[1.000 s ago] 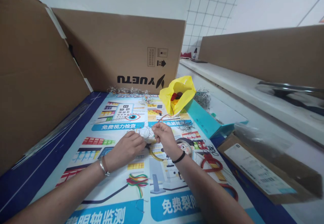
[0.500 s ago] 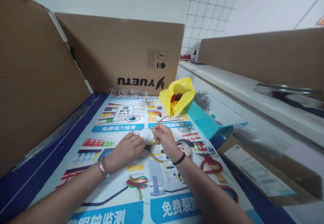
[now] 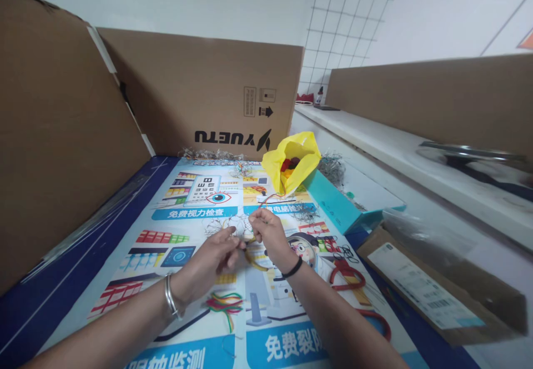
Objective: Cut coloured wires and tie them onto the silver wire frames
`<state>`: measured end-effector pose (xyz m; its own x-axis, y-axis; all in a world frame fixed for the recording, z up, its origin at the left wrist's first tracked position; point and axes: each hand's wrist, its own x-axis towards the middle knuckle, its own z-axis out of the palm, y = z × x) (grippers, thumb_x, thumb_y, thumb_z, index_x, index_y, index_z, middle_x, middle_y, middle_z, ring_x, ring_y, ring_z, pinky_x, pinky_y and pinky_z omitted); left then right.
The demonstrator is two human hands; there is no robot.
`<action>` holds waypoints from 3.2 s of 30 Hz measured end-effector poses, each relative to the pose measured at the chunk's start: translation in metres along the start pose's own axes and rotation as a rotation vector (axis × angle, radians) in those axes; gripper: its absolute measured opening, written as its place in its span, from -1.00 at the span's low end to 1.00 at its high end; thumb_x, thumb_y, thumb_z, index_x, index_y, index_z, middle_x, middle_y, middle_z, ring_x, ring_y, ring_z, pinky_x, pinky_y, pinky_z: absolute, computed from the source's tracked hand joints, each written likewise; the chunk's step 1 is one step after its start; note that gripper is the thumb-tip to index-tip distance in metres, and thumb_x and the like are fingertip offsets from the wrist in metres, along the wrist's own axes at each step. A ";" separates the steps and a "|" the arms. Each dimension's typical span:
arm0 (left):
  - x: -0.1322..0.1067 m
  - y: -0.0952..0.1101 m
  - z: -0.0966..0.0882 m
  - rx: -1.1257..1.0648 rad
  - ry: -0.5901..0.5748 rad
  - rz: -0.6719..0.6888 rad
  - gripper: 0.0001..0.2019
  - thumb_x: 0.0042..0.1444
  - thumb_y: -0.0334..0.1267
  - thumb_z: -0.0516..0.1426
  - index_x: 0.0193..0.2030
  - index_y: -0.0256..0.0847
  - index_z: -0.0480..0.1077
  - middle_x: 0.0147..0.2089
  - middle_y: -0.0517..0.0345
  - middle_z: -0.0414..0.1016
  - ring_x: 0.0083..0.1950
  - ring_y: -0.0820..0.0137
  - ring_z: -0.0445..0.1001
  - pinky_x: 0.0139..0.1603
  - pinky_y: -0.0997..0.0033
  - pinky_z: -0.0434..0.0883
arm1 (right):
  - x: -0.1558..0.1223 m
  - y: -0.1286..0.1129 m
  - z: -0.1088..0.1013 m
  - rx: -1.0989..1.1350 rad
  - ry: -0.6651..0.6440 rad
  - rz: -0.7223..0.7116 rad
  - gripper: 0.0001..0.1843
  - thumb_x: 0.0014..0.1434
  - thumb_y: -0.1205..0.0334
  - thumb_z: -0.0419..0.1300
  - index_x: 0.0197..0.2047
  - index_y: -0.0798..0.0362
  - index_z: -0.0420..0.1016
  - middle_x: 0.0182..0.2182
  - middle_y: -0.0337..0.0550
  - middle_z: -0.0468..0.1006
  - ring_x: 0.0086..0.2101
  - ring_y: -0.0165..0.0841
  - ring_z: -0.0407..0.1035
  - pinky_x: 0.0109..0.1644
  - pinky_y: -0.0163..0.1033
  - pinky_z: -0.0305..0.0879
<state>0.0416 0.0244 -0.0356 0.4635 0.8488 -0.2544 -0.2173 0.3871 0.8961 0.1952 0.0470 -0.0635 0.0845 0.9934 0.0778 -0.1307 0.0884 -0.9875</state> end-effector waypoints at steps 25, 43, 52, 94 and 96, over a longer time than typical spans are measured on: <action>0.025 -0.021 0.011 -0.463 0.222 0.148 -0.80 0.05 -0.33 0.12 -0.16 -0.29 0.30 -0.52 0.26 0.38 -0.69 0.65 0.20 -0.65 0.64 0.14 | 0.001 0.000 -0.004 -0.051 -0.056 -0.014 -0.86 0.04 0.21 0.17 -0.44 0.07 0.30 -0.72 -0.44 0.18 -0.69 -0.58 -0.01 -0.62 -0.42 -0.12; 0.018 -0.017 0.010 -0.422 0.310 0.136 -0.84 0.02 -0.27 0.14 -0.30 -0.34 0.36 -0.57 0.23 0.41 -0.70 0.64 0.19 -0.68 0.62 0.12 | -0.001 0.000 -0.010 -0.611 0.019 -0.399 -0.91 0.14 0.24 0.10 -0.37 0.05 0.38 -0.50 -0.28 0.41 -0.48 -0.45 0.28 -0.39 -0.36 0.20; 0.017 -0.017 0.010 -0.402 0.279 0.172 -0.83 -0.06 -0.24 0.17 -0.38 -0.32 0.37 -0.58 0.28 0.37 -0.71 0.64 0.18 -0.67 0.60 0.12 | -0.011 0.005 -0.010 -1.376 -0.015 -0.945 -0.77 0.20 0.33 0.02 -0.47 0.06 0.38 -0.60 -0.23 0.39 -0.52 -0.40 0.26 -0.40 -0.29 0.05; -0.026 -0.029 0.011 -0.010 0.224 0.115 -0.65 0.03 -0.09 0.14 -0.07 -0.20 0.36 -0.62 0.28 0.30 -0.62 0.50 0.22 -0.60 0.56 0.16 | -0.010 -0.005 0.006 -1.560 -0.116 -0.912 -0.83 0.20 0.37 0.01 -0.29 0.06 0.43 -0.55 -0.20 0.40 -0.49 -0.38 0.25 -0.39 -0.25 -0.02; -0.033 -0.023 0.000 0.127 0.248 0.187 -0.80 0.00 -0.14 0.18 -0.28 -0.21 0.43 -0.57 0.23 0.33 -0.57 0.50 0.24 -0.53 0.54 0.20 | -0.009 -0.003 0.005 -1.554 -0.101 -0.923 -0.82 0.21 0.39 0.01 -0.30 0.05 0.43 -0.56 -0.21 0.39 -0.50 -0.39 0.24 -0.40 -0.25 -0.03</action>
<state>0.0315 -0.0129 -0.0478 0.1989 0.9688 -0.1478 -0.1628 0.1814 0.9699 0.1896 0.0385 -0.0601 -0.4744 0.6749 0.5653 0.8664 0.4717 0.1640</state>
